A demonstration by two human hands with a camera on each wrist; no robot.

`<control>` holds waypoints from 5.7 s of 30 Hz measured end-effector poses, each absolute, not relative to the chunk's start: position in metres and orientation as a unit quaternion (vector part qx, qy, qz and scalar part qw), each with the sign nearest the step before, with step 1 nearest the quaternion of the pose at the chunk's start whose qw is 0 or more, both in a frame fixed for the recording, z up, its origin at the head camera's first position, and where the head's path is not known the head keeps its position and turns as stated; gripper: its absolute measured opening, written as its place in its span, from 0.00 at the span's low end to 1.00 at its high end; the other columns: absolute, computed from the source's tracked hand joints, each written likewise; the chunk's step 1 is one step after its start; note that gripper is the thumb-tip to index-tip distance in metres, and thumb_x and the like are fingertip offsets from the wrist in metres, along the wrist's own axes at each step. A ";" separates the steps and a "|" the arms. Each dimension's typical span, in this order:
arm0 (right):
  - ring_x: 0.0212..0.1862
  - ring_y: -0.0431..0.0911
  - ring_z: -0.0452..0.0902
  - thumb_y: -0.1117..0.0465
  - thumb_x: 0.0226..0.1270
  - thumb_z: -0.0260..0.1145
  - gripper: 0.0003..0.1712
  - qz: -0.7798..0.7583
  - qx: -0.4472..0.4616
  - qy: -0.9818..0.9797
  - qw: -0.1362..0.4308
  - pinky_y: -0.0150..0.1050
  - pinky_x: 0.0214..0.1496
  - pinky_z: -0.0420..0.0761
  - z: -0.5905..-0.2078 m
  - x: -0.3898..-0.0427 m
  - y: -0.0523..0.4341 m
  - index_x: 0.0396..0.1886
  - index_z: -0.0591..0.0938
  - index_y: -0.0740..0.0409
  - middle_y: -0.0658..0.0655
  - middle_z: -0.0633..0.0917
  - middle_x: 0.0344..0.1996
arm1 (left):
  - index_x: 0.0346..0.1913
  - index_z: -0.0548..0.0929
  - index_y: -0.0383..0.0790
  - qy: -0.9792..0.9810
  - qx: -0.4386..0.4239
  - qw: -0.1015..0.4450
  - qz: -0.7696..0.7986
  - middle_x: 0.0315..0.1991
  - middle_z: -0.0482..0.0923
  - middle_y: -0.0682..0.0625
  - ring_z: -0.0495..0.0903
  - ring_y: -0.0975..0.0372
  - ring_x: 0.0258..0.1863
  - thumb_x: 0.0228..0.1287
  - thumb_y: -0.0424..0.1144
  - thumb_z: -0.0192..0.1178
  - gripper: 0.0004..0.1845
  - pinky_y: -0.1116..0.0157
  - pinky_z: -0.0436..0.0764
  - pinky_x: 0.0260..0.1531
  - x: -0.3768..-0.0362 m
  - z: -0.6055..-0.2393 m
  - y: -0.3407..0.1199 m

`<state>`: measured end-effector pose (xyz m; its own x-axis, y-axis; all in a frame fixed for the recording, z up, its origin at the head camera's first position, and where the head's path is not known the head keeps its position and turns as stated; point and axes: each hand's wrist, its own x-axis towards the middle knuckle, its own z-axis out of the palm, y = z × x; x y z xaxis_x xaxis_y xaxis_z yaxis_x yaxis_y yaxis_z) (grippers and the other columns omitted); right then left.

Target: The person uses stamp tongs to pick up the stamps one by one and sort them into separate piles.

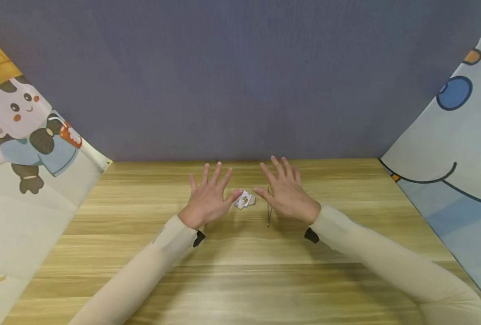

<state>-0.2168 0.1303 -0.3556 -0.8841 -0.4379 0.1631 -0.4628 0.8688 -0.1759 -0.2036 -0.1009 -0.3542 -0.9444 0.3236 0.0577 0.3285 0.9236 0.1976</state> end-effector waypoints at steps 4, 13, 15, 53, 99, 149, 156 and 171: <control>0.68 0.67 0.44 0.52 0.67 0.63 0.35 0.110 0.234 -0.964 0.063 0.65 0.63 0.49 -0.362 -0.224 0.135 0.69 0.64 0.59 0.69 0.55 0.68 | 0.74 0.53 0.45 -0.983 -0.158 0.003 -0.091 0.74 0.40 0.40 0.34 0.44 0.71 0.69 0.64 0.39 0.39 0.36 0.31 0.60 -0.208 -0.360 -0.102; 0.51 0.55 0.65 0.75 0.50 0.69 0.19 0.146 0.333 -0.932 -0.009 0.54 0.54 0.66 -0.397 -0.244 0.148 0.42 0.86 0.53 0.61 0.74 0.53 | 0.64 0.72 0.40 -0.963 -0.253 -0.054 -0.081 0.67 0.63 0.45 0.55 0.49 0.68 0.72 0.47 0.49 0.23 0.40 0.51 0.60 -0.211 -0.387 -0.094; 0.47 0.53 0.66 0.73 0.51 0.70 0.15 0.142 0.343 -0.928 -0.007 0.51 0.50 0.68 -0.406 -0.247 0.150 0.37 0.86 0.51 0.58 0.76 0.50 | 0.65 0.72 0.42 -0.957 -0.270 -0.073 -0.080 0.68 0.62 0.48 0.54 0.50 0.68 0.73 0.46 0.47 0.22 0.41 0.50 0.61 -0.209 -0.393 -0.092; 0.36 0.45 0.80 0.64 0.63 0.67 0.08 0.385 0.233 -0.892 0.023 0.38 0.39 0.79 -0.408 -0.267 0.145 0.40 0.79 0.62 0.53 0.82 0.32 | 0.66 0.69 0.35 -0.940 -0.315 -0.100 -0.086 0.68 0.60 0.41 0.60 0.52 0.66 0.71 0.46 0.51 0.26 0.58 0.57 0.65 -0.211 -0.417 -0.086; 0.30 0.43 0.82 0.68 0.61 0.67 0.04 0.454 0.218 -0.862 0.052 0.36 0.31 0.81 -0.414 -0.283 0.121 0.34 0.79 0.59 0.53 0.83 0.27 | 0.67 0.67 0.35 -0.944 -0.298 -0.116 -0.079 0.69 0.57 0.40 0.56 0.51 0.68 0.71 0.47 0.51 0.27 0.58 0.54 0.66 -0.206 -0.414 -0.086; 0.30 0.51 0.82 0.71 0.63 0.62 0.03 0.414 0.176 -0.889 0.085 0.37 0.30 0.81 -0.411 -0.297 0.213 0.37 0.78 0.65 0.59 0.83 0.27 | 0.67 0.68 0.37 -0.946 -0.293 -0.115 -0.084 0.68 0.59 0.41 0.58 0.50 0.67 0.70 0.47 0.52 0.27 0.45 0.59 0.61 -0.210 -0.413 -0.081; 0.32 0.52 0.82 0.73 0.62 0.63 0.04 0.394 0.169 -0.899 0.088 0.41 0.33 0.80 -0.416 -0.297 0.213 0.36 0.79 0.68 0.61 0.84 0.28 | 0.67 0.68 0.37 -0.946 -0.292 -0.115 -0.084 0.69 0.59 0.42 0.57 0.50 0.67 0.70 0.47 0.53 0.28 0.46 0.59 0.61 -0.210 -0.413 -0.079; 0.32 0.48 0.81 0.67 0.61 0.67 0.04 0.393 0.198 -0.887 0.139 0.42 0.36 0.80 -0.410 -0.285 0.196 0.35 0.81 0.59 0.54 0.84 0.29 | 0.70 0.62 0.38 -0.946 -0.283 -0.129 -0.095 0.70 0.55 0.43 0.53 0.50 0.69 0.71 0.45 0.50 0.28 0.44 0.57 0.61 -0.208 -0.413 -0.079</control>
